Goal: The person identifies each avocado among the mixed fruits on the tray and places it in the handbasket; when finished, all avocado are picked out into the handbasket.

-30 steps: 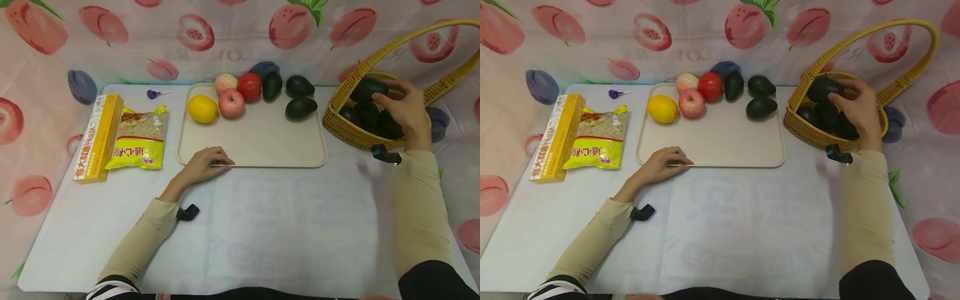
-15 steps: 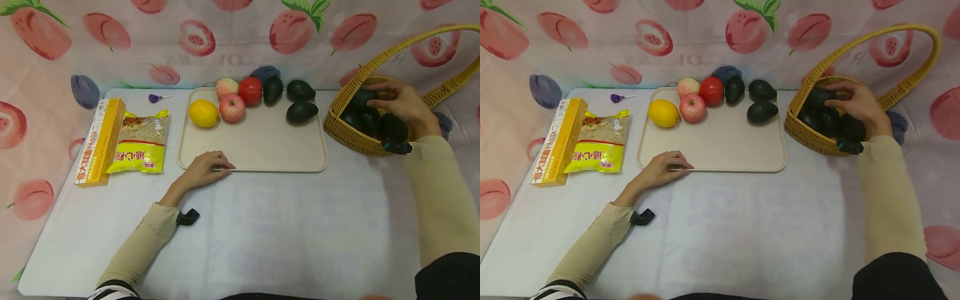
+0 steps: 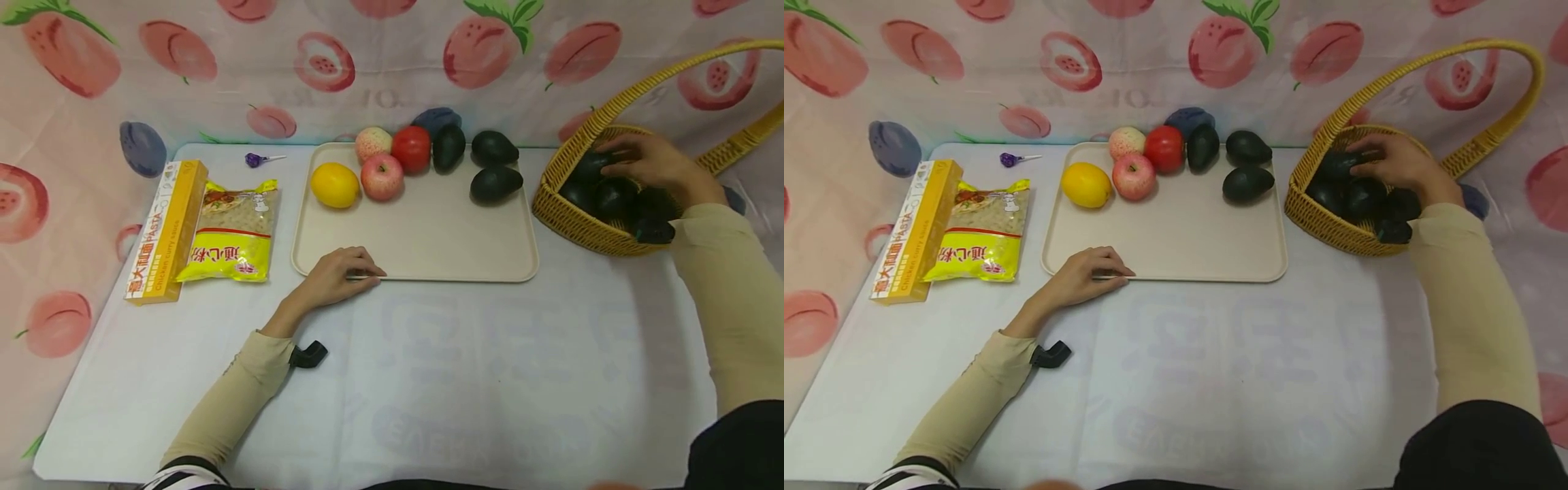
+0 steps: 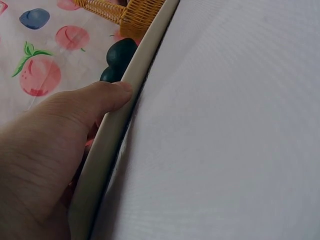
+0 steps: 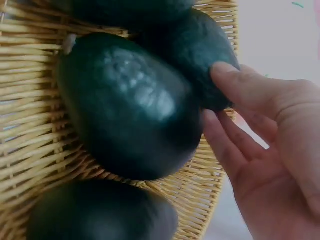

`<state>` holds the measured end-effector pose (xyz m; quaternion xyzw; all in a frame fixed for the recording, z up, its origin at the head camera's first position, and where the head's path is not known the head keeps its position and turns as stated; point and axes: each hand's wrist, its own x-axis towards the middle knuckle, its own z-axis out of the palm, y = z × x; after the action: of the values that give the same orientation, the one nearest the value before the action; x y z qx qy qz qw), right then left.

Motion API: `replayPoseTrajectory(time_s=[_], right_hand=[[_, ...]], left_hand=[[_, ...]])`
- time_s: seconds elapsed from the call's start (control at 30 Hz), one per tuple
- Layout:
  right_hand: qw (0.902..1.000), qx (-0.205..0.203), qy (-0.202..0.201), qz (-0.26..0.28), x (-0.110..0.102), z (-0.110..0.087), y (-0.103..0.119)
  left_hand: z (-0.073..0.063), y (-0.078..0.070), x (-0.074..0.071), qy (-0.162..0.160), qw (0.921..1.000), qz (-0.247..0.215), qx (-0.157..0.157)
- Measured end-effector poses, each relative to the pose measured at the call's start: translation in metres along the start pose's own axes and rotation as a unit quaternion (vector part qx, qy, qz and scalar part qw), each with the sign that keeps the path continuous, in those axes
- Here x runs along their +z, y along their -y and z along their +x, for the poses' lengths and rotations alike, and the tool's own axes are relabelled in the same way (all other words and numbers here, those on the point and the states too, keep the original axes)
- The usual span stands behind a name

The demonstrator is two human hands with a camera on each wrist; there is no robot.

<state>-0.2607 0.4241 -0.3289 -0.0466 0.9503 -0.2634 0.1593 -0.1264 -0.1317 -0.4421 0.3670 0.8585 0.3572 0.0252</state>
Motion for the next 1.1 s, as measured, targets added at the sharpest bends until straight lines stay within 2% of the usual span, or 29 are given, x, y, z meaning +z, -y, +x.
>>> replayPoseTrajectory(time_s=[0.13, 0.37, 0.5, 0.87, 0.93, 1.1], right_hand=[[0.9999, 0.012, 0.008, 0.001, -0.002, 0.005, -0.003], [0.9981, 0.035, 0.032, -0.039, -0.005, 0.002, -0.017], [0.9979, 0.047, 0.033, -0.032, -0.004, 0.003, -0.021], [0.9968, 0.058, 0.048, -0.028, 0.002, 0.003, -0.008], [0.9968, 0.063, 0.038, -0.032, 0.002, 0.002, -0.008], [0.9993, 0.034, -0.005, -0.012, 0.000, 0.000, -0.008]], left_hand=[[-0.001, 0.000, -0.001, 0.004, 1.0000, -0.002, -0.004], [0.000, -0.001, 0.000, 0.007, 1.0000, 0.002, -0.005], [0.000, -0.001, -0.001, 0.003, 1.0000, 0.004, -0.004], [-0.002, 0.000, -0.001, 0.002, 1.0000, 0.004, -0.005], [-0.002, 0.000, -0.001, 0.002, 1.0000, 0.004, -0.003], [-0.001, 0.000, -0.001, 0.001, 1.0000, 0.007, -0.004]])
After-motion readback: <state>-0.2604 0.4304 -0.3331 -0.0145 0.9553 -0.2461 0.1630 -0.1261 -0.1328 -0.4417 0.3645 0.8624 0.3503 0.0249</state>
